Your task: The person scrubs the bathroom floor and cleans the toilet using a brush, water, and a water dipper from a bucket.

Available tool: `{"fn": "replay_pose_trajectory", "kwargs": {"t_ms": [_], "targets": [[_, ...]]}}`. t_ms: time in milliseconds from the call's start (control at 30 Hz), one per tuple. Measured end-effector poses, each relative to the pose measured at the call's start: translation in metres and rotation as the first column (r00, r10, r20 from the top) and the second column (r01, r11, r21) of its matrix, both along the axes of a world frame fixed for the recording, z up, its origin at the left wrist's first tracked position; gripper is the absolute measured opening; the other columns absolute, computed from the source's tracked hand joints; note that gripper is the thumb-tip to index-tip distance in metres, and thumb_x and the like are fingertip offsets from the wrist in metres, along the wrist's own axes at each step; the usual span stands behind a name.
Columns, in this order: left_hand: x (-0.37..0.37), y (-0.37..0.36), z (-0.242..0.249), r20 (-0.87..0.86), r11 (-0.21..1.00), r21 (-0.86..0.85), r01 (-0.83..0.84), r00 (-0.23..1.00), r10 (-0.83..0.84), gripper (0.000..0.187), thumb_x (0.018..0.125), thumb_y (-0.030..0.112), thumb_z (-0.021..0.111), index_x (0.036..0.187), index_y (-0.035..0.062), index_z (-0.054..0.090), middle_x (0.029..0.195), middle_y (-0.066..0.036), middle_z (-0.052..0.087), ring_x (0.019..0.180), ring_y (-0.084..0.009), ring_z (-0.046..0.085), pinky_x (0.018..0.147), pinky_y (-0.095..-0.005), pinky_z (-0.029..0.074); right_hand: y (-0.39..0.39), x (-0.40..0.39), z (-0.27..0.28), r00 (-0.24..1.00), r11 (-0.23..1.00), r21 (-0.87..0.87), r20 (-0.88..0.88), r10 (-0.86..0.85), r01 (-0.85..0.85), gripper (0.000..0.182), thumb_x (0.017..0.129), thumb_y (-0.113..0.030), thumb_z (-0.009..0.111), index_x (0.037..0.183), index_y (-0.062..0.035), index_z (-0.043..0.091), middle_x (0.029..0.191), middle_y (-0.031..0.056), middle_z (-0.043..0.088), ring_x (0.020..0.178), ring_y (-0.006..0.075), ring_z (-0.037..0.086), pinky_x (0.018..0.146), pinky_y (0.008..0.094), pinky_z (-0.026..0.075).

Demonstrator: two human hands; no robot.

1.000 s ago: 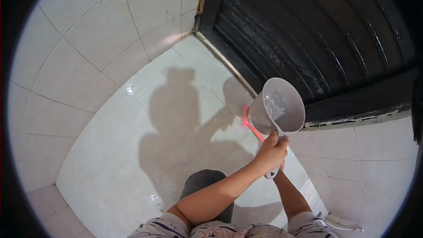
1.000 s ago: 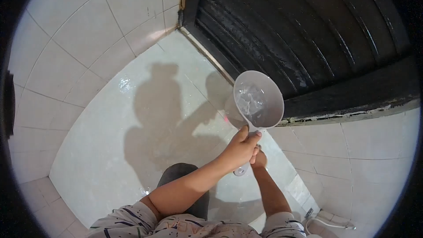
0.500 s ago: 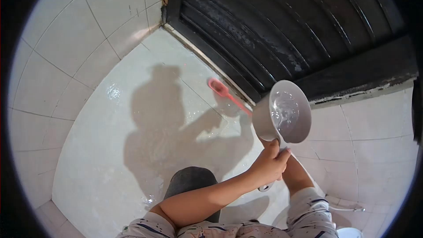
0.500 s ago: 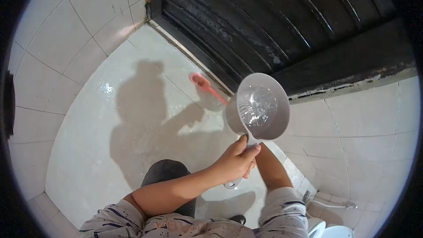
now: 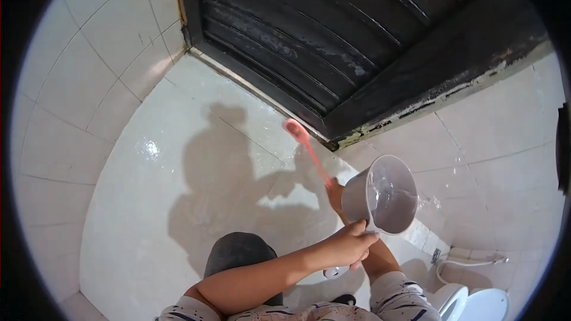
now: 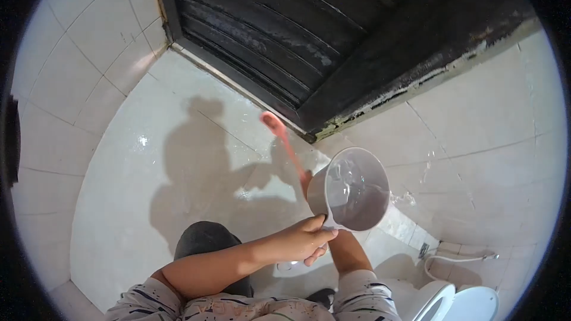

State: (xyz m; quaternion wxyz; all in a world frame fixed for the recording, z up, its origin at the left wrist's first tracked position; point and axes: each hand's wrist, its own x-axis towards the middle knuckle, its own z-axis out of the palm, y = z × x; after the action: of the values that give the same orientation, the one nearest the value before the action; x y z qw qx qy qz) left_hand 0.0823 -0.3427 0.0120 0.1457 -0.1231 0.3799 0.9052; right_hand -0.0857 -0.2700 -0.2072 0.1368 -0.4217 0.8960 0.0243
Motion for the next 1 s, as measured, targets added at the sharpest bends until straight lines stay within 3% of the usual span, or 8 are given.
{"fn": "replay_pose_trajectory", "kwargs": {"t_ms": [133,300,500,533,600,833,933,1000], "targets": [[-0.005,0.002,-0.003,0.01,0.998,-0.028,0.05,0.999,-0.05,0.019,0.083,0.022,0.038,0.088,0.0033,0.037,0.055,-0.001,0.037,0.039,-0.0082,0.037,0.04,-0.0215,0.032,0.084,-0.025,0.024,0.971,0.971,-0.025,0.018,-0.238,0.238,0.019,0.076,-0.026,0.045,0.079,-0.0079,0.046,0.062,0.0119,0.055,0.06,0.0305,0.055,0.047,0.0409,0.041],[-0.018,0.006,-0.013,0.053,0.997,-0.051,0.055,0.997,-0.052,0.026,0.083,0.024,0.039,0.093,0.0011,0.036,0.054,-0.001,0.038,0.039,-0.0093,0.037,0.039,-0.023,0.033,0.046,-0.001,-0.011,0.941,0.935,-0.129,0.119,-0.316,0.33,0.018,0.076,-0.025,0.044,0.08,-0.0075,0.046,0.064,0.0141,0.055,0.06,0.0324,0.054,0.048,0.0415,0.041],[-0.045,0.014,-0.018,0.159,0.98,-0.149,0.131,0.981,-0.107,0.022,0.083,0.023,0.039,0.095,0.0042,0.038,0.055,0.0,0.038,0.04,-0.0077,0.037,0.041,-0.0208,0.033,0.109,0.051,-0.012,0.695,0.866,-0.146,0.666,-0.271,0.478,0.018,0.076,-0.024,0.043,0.081,-0.007,0.047,0.065,0.0167,0.055,0.06,0.0347,0.054,0.05,0.0422,0.041],[-0.049,0.017,-0.023,0.17,0.975,-0.147,0.163,0.976,-0.138,0.022,0.083,0.023,0.039,0.095,0.0042,0.038,0.055,0.0,0.038,0.04,-0.0077,0.037,0.041,-0.0208,0.033,0.135,0.049,-0.009,0.701,0.862,-0.112,0.638,-0.318,0.494,0.018,0.076,-0.023,0.043,0.081,-0.0069,0.047,0.066,0.0171,0.056,0.06,0.0351,0.053,0.05,0.0423,0.041],[-0.054,0.026,-0.036,0.171,0.985,-0.12,0.127,0.98,-0.106,0.024,0.083,0.024,0.042,0.095,0.0036,0.038,0.055,0.0,0.038,0.041,-0.008,0.037,0.041,-0.0214,0.033,0.191,0.032,0.008,0.934,0.946,0.032,0.152,-0.324,0.323,0.026,0.076,-0.029,0.042,0.085,-0.0076,0.053,0.071,0.0166,0.057,0.067,0.033,0.054,0.058,0.0432,0.042],[-0.085,0.039,-0.068,0.292,0.949,-0.213,0.234,0.942,-0.167,0.038,0.081,0.022,0.046,0.108,0.0001,0.032,0.056,-0.001,0.038,0.043,-0.0088,0.036,0.041,-0.0234,0.035,0.286,0.038,-0.009,0.281,0.243,-0.211,0.175,-0.944,0.947,0.038,0.08,-0.035,0.04,0.073,0.001,0.048,0.068,0.024,0.053,0.067,0.0393,0.052,0.056,0.0458,0.04],[-0.095,0.04,-0.07,0.339,0.929,-0.264,0.26,0.927,-0.163,0.036,0.08,0.021,0.047,0.107,0.0013,0.033,0.054,0.001,0.037,0.042,-0.0083,0.036,0.04,-0.0231,0.035,0.238,0.093,0.004,0.561,0.482,-0.291,0.344,-0.753,0.826,0.032,0.079,-0.03,0.041,0.075,0.0004,0.047,0.067,0.0261,0.05,0.068,0.0433,0.048,0.056,0.0464,0.038],[-0.102,0.044,-0.07,0.313,0.913,-0.237,0.331,0.916,-0.251,0.038,0.08,0.021,0.047,0.107,0.0,0.031,0.053,0.001,0.037,0.041,-0.0083,0.036,0.041,-0.0227,0.035,0.241,0.086,0.031,0.567,0.581,-0.037,0.279,-0.775,0.813,0.032,0.078,-0.033,0.041,0.079,-0.0015,0.048,0.067,0.0238,0.052,0.066,0.0405,0.051,0.059,0.047,0.039]]}}
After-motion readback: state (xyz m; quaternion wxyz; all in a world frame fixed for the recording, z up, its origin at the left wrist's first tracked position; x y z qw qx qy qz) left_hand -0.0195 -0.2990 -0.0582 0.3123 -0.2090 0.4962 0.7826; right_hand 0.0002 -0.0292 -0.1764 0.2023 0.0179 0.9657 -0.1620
